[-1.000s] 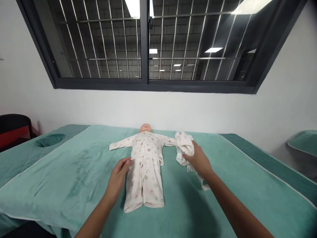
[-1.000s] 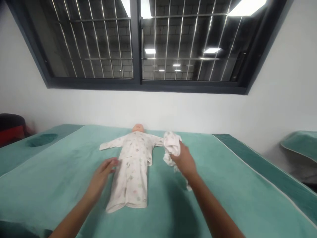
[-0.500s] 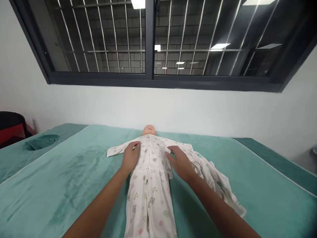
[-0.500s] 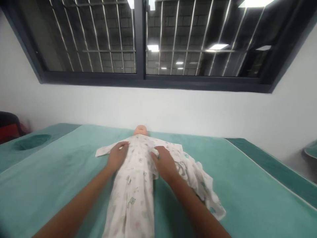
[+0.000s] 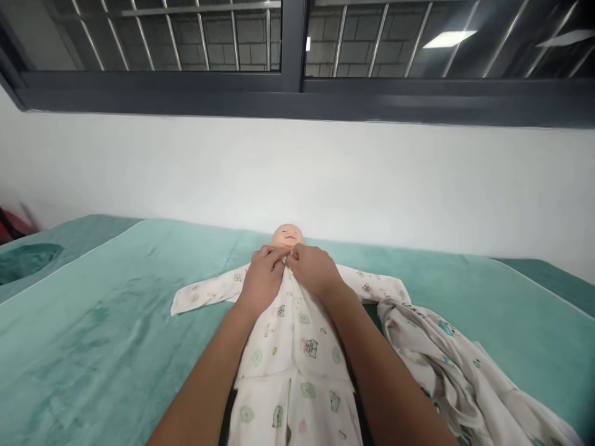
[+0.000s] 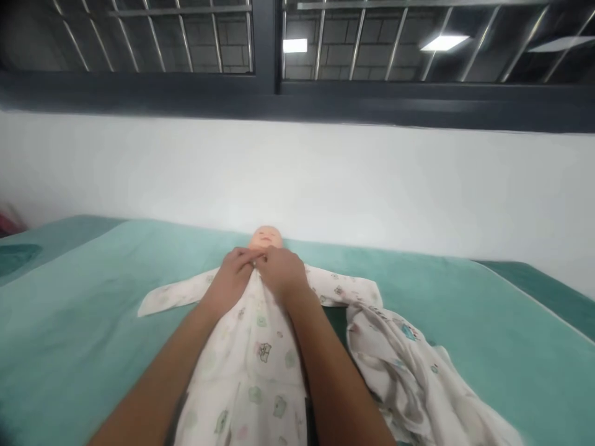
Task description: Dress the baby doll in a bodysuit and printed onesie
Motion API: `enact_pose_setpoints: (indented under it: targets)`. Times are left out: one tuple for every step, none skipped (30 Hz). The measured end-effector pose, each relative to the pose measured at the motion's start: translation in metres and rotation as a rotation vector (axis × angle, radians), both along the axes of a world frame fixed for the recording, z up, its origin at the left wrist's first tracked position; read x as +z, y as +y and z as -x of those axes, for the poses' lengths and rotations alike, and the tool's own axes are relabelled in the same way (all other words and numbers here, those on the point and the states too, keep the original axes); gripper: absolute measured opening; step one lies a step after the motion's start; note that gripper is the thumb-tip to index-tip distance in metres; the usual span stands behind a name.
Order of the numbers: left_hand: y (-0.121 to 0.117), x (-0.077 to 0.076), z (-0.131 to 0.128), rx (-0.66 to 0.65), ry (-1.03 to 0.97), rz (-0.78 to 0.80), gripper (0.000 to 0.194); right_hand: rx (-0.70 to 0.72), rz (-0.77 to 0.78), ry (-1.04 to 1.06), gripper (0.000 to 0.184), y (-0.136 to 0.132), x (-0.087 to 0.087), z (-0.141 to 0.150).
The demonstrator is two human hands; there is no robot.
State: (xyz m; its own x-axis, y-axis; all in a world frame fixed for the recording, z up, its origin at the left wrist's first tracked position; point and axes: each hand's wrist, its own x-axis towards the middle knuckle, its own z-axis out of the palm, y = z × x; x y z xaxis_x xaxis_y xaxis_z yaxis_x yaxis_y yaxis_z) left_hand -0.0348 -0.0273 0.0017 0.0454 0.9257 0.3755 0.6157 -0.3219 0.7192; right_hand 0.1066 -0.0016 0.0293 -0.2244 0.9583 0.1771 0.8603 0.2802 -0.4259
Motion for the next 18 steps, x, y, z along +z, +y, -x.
enact_pose_setpoints:
  targets:
    - [0.000, 0.001, 0.000, -0.005, 0.025, 0.010, 0.043, 0.011, 0.004, 0.025, 0.022, 0.002, 0.001, -0.002]
    - [0.000, 0.002, -0.001, -0.006, 0.050, 0.021, 0.044, 0.038, 0.013, 0.066, 0.023, 0.004, 0.001, -0.006]
    - [0.000, 0.003, -0.001, -0.007, 0.072, 0.032, 0.046, 0.079, 0.028, 0.117, 0.024, 0.006, 0.000, -0.009]
    - [0.000, 0.004, -0.001, -0.011, 0.090, 0.041, 0.047, 0.128, 0.046, 0.176, 0.026, 0.009, -0.001, -0.013]
    - [0.000, 0.005, -0.001, -0.019, 0.099, 0.045, 0.047, 0.171, 0.061, 0.240, 0.027, 0.012, -0.002, -0.016]
    - [0.000, 0.005, -0.001, -0.031, 0.100, 0.045, 0.048, 0.196, 0.071, 0.305, 0.027, 0.013, -0.005, -0.018]
    - [-0.001, 0.006, -0.001, -0.043, 0.095, 0.040, 0.048, 0.193, 0.072, 0.366, 0.027, 0.014, -0.007, -0.019]
    - [-0.002, 0.006, -0.001, -0.050, 0.086, 0.030, 0.048, 0.153, 0.062, 0.425, 0.026, 0.014, -0.010, -0.019]
    - [-0.003, 0.005, -0.001, -0.049, 0.076, 0.020, 0.048, 0.088, 0.044, 0.480, 0.025, 0.013, -0.013, -0.018]
    - [-0.004, 0.004, -0.001, -0.041, 0.067, 0.013, 0.047, 0.013, 0.021, 0.531, 0.025, 0.010, -0.016, -0.017]
    - [-0.006, 0.003, 0.000, -0.031, 0.057, 0.008, 0.047, -0.060, 0.000, 0.576, 0.025, 0.005, -0.019, -0.015]
    - [-0.009, 0.001, 0.000, -0.022, 0.045, 0.002, 0.046, -0.123, -0.017, 0.615, 0.025, -0.001, -0.022, -0.013]
    - [-0.012, 0.000, 0.001, -0.016, 0.032, -0.009, 0.045, -0.172, -0.029, 0.650, 0.027, -0.008, -0.024, -0.012]
    - [-0.015, -0.002, 0.001, -0.016, 0.019, -0.023, 0.043, -0.210, -0.037, 0.680, 0.028, -0.016, -0.027, -0.012]
    - [-0.019, -0.003, 0.002, -0.018, 0.008, -0.041, 0.041, -0.241, -0.049, 0.704, 0.029, -0.024, -0.029, -0.013]
    - [-0.023, -0.004, 0.002, -0.021, 0.004, -0.059, 0.040, -0.273, -0.066, 0.722, 0.030, -0.033, -0.030, -0.014]
    - [-0.027, -0.005, 0.003, -0.027, 0.008, -0.069, 0.039, -0.303, -0.084, 0.735, 0.030, -0.042, -0.031, -0.015]
    - [-0.031, -0.005, 0.003, -0.033, 0.020, -0.071, 0.038, -0.326, -0.102, 0.744, 0.029, -0.050, -0.032, -0.016]
